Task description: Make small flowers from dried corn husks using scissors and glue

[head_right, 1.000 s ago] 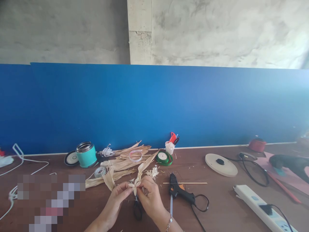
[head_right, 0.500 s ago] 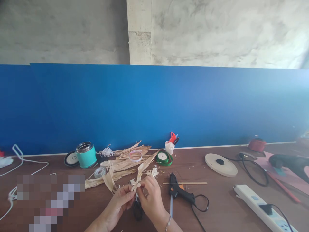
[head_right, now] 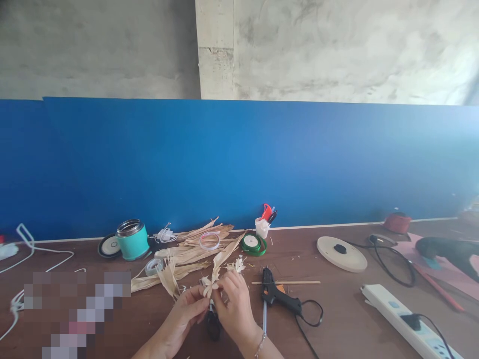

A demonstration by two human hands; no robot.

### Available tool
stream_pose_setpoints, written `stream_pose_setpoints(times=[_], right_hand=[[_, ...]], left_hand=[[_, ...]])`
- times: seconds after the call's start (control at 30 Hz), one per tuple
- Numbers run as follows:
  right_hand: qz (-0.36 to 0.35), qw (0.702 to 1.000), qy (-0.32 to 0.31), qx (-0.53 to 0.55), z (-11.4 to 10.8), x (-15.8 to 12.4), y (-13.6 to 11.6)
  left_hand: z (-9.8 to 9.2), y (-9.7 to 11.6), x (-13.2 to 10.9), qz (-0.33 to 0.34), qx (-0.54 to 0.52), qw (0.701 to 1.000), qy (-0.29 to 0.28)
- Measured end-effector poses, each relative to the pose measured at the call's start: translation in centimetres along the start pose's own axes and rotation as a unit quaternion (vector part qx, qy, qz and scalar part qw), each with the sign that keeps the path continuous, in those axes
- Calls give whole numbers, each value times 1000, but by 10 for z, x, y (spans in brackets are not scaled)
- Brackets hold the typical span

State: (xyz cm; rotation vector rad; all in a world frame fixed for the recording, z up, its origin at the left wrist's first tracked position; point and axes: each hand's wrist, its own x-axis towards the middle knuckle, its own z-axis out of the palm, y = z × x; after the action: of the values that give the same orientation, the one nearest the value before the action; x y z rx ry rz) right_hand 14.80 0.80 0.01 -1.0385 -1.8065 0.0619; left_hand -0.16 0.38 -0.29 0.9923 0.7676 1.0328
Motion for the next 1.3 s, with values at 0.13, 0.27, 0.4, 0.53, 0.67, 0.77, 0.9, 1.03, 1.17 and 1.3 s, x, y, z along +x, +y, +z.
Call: stream_pose_setpoints(times=[0.13,0.27,0.4,0.53,0.67,0.77,0.9,1.03,1.17,1.3], right_hand=[[56,996,48,-50,-10,7,20],[87,984,66,-137,-18,9,43],[92,976,34,-196,-22,8,53],[126,965,11,-230,-25,9,54],[165,958,-19,-235,-27,10,51],[172,952,-34,-249,-27,11,49],[206,933,-33,-292,-28,12,48],[225,922,-35,-313,-29,13,48],[218,924,-41,-312,-27,14,42],[196,930,-61,-306,-23,15,35]], left_hand=[[-3,5,1,16,30,998,56],[-8,8,4,40,65,990,122],[-12,10,6,65,70,981,167],[-13,11,7,76,61,978,183],[-15,10,8,73,55,976,196],[-16,9,9,69,54,977,195],[-15,8,9,73,58,978,188],[-15,9,8,76,62,978,184],[-15,9,8,72,62,978,187],[-15,8,8,71,62,978,185]])
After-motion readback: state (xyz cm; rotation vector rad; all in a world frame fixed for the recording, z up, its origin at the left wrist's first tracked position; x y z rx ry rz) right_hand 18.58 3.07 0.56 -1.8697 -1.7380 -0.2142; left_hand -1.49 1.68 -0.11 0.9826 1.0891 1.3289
